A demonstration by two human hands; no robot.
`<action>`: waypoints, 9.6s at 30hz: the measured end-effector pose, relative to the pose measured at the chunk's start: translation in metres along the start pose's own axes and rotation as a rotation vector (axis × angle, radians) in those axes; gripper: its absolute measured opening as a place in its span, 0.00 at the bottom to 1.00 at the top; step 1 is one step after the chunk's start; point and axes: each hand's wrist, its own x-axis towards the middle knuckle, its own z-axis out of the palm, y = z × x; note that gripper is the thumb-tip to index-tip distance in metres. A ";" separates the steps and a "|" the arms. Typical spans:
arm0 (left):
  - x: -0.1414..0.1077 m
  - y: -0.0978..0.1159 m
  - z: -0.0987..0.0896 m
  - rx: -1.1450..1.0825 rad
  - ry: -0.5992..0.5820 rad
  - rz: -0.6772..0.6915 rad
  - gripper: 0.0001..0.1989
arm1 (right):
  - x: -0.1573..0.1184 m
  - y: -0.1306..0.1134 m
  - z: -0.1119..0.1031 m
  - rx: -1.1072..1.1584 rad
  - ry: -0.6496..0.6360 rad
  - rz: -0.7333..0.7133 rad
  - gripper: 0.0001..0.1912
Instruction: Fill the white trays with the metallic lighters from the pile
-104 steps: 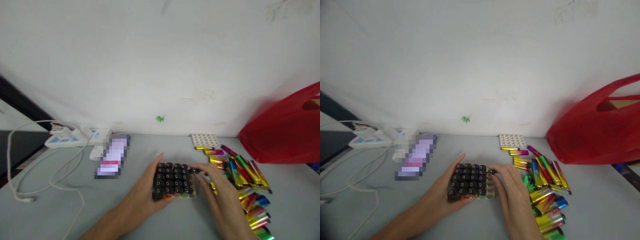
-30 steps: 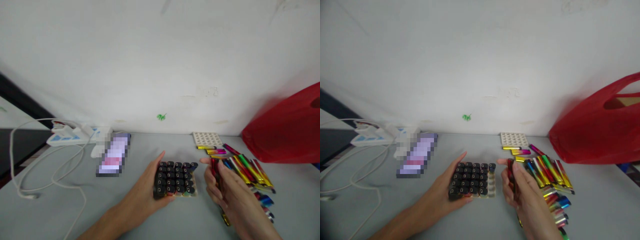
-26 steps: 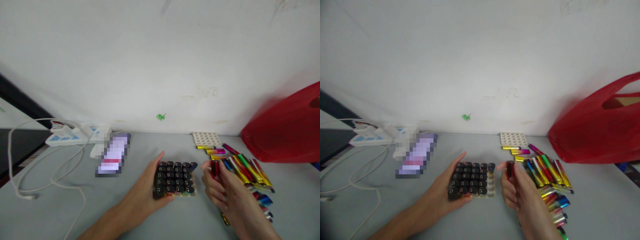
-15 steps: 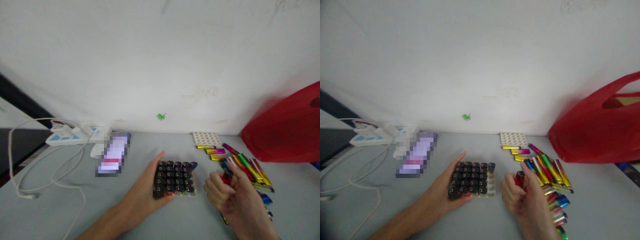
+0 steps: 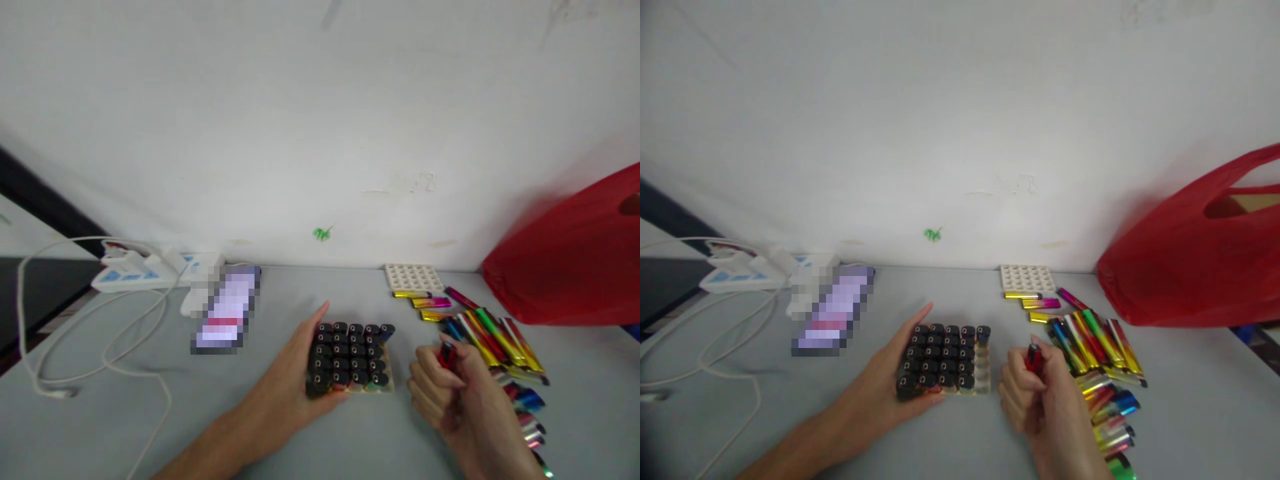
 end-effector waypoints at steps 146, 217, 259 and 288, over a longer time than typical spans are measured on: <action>-0.002 -0.004 0.000 0.022 0.004 0.006 0.61 | 0.030 0.013 -0.042 -2.173 0.463 -0.950 0.08; -0.002 -0.002 0.000 0.026 -0.001 0.016 0.59 | 0.001 0.001 -0.003 -0.150 0.012 -0.057 0.35; -0.002 -0.001 0.000 0.047 -0.008 0.011 0.58 | -0.001 -0.005 0.004 -0.875 0.149 -0.589 0.17; -0.002 -0.005 0.001 0.038 0.005 0.029 0.58 | -0.005 -0.018 -0.012 -1.342 -0.040 -0.677 0.08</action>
